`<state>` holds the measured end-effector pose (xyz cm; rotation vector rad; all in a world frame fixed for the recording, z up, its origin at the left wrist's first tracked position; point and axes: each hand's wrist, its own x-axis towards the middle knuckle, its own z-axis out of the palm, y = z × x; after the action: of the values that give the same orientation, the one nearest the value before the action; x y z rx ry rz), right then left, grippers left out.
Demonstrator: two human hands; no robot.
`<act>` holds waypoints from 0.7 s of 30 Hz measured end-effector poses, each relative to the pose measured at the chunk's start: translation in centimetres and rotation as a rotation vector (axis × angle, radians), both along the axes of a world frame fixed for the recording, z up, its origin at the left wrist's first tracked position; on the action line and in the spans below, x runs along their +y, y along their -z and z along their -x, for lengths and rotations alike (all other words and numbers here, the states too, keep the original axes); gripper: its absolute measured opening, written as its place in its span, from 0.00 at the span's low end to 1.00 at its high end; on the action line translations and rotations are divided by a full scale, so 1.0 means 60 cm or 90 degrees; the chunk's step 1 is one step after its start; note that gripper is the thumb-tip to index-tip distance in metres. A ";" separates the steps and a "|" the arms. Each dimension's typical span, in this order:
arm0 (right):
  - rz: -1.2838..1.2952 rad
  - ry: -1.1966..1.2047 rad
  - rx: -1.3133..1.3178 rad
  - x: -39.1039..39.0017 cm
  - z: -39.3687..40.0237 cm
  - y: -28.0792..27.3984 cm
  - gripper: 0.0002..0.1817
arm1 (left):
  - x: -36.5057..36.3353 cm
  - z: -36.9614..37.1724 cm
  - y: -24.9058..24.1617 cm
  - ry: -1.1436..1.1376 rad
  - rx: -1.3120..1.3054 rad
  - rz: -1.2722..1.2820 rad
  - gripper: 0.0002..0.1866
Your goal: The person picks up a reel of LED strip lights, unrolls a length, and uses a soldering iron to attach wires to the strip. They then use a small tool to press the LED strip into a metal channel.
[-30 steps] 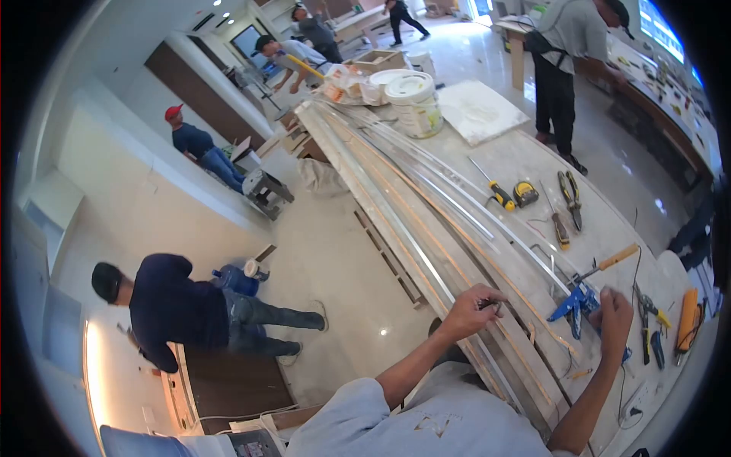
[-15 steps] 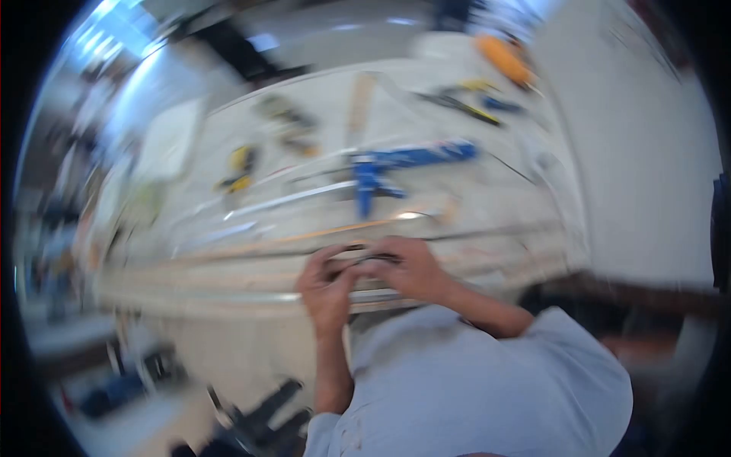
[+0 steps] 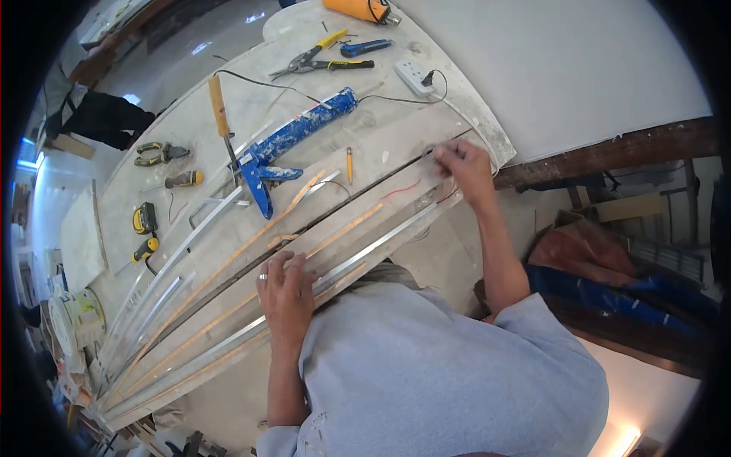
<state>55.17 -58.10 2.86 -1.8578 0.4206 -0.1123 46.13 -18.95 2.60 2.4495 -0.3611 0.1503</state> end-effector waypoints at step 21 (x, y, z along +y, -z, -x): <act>0.483 -0.476 -0.266 0.159 0.041 -0.007 0.15 | 0.041 -0.024 0.052 -0.004 -0.078 -0.118 0.10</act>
<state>52.72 -48.54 3.31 -2.5260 -0.7102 -0.1556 47.58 -16.47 -0.49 2.6309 -0.4380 0.2813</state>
